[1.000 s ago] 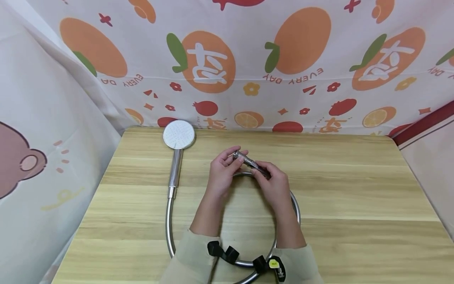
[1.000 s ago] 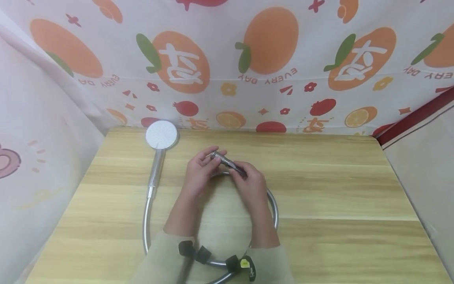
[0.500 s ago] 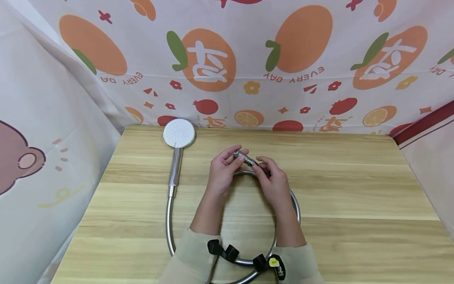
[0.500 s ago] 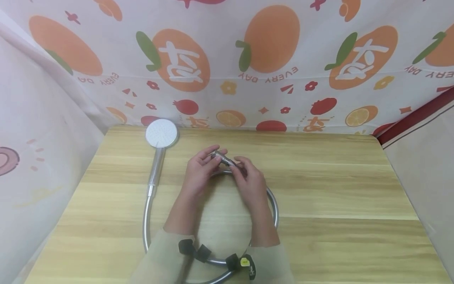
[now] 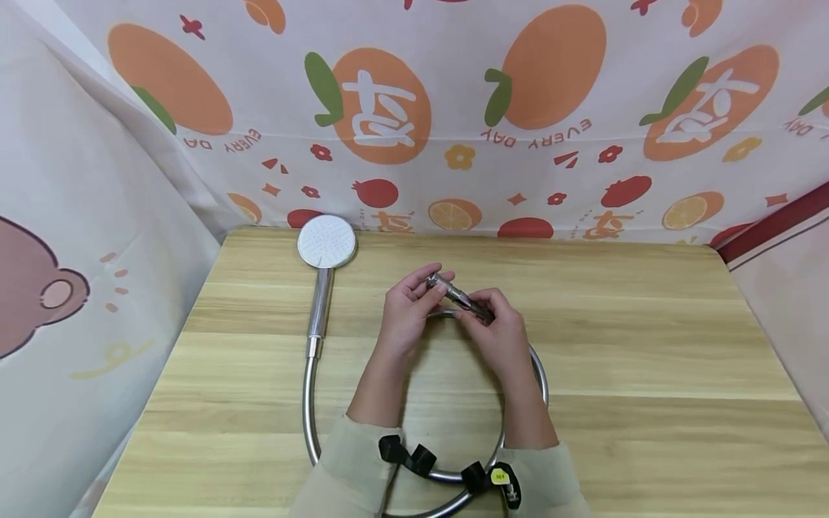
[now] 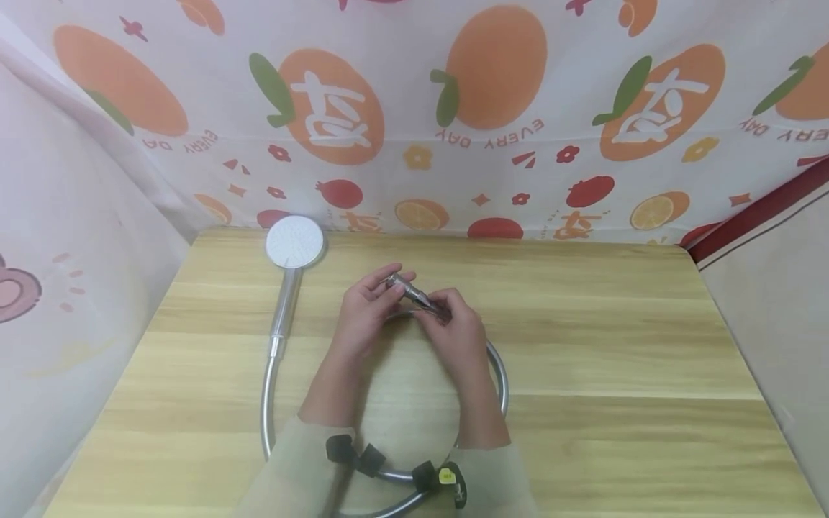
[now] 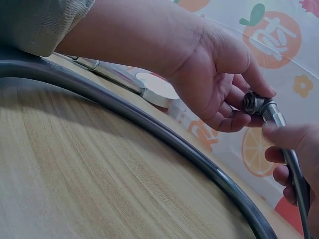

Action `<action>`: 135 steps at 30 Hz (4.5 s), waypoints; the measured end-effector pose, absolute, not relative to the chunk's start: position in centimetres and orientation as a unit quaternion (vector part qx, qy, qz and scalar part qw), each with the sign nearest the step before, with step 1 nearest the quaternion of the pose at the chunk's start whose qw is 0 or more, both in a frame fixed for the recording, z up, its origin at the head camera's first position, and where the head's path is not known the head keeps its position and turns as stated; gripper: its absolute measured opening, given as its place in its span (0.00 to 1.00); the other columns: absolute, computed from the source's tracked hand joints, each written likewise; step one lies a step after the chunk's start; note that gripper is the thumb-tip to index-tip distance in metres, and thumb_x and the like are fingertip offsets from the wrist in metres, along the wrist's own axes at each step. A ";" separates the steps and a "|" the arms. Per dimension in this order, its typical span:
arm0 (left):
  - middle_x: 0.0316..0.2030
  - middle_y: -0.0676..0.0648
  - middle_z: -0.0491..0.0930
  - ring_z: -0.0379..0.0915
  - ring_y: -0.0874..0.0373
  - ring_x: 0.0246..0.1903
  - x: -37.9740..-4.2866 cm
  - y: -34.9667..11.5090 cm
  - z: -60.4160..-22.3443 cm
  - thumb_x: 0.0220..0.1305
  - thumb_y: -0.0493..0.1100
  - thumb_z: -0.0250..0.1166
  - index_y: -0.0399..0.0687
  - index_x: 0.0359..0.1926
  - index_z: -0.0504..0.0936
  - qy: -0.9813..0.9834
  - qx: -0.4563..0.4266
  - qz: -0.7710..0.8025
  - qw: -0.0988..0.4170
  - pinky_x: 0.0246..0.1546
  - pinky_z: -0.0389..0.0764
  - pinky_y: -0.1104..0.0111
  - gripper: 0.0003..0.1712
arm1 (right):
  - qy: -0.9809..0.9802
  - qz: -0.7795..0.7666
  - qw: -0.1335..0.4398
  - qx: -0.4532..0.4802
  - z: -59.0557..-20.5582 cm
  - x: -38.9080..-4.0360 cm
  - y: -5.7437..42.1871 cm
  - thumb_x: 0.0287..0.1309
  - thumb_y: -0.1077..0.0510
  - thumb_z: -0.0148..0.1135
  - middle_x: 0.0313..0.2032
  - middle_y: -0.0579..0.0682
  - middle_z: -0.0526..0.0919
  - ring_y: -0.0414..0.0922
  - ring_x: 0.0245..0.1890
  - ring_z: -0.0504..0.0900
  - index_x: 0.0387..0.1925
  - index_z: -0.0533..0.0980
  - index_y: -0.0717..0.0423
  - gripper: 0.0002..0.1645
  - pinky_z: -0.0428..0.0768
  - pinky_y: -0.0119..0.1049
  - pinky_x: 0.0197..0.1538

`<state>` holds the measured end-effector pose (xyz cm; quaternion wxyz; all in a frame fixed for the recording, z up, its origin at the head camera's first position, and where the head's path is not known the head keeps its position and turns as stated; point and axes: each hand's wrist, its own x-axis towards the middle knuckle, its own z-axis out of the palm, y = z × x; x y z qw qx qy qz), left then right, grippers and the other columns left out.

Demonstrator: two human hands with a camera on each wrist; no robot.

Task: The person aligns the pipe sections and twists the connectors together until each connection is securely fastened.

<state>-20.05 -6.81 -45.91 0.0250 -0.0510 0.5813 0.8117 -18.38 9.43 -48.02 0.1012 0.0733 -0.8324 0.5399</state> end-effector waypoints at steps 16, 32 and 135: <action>0.51 0.42 0.84 0.83 0.61 0.46 -20.8 -6.8 -46.0 0.64 0.36 0.67 0.46 0.58 0.79 0.589 -0.057 0.806 0.023 0.41 0.82 0.65 0.21 | -0.838 0.531 0.082 0.098 -47.8 -19.0 9.7 0.67 0.48 0.61 0.44 0.50 0.85 0.44 0.44 0.82 0.58 0.78 0.51 0.21 0.81 0.43 0.50; 0.51 0.41 0.84 0.82 0.63 0.43 -20.9 -6.7 -45.8 0.64 0.34 0.66 0.44 0.57 0.79 0.584 -0.060 0.809 0.024 0.35 0.79 0.71 0.20 | -0.837 0.537 0.078 0.065 -47.8 -19.2 9.6 0.61 0.49 0.67 0.43 0.49 0.87 0.42 0.42 0.83 0.46 0.82 0.54 0.16 0.83 0.38 0.46; 0.52 0.40 0.83 0.81 0.63 0.41 -20.7 -6.7 -45.9 0.65 0.34 0.65 0.44 0.57 0.78 0.592 -0.036 0.804 0.050 0.35 0.81 0.72 0.19 | -0.838 0.538 0.066 0.060 -47.9 -19.1 9.6 0.62 0.46 0.66 0.34 0.49 0.84 0.42 0.34 0.79 0.50 0.80 0.52 0.19 0.79 0.33 0.39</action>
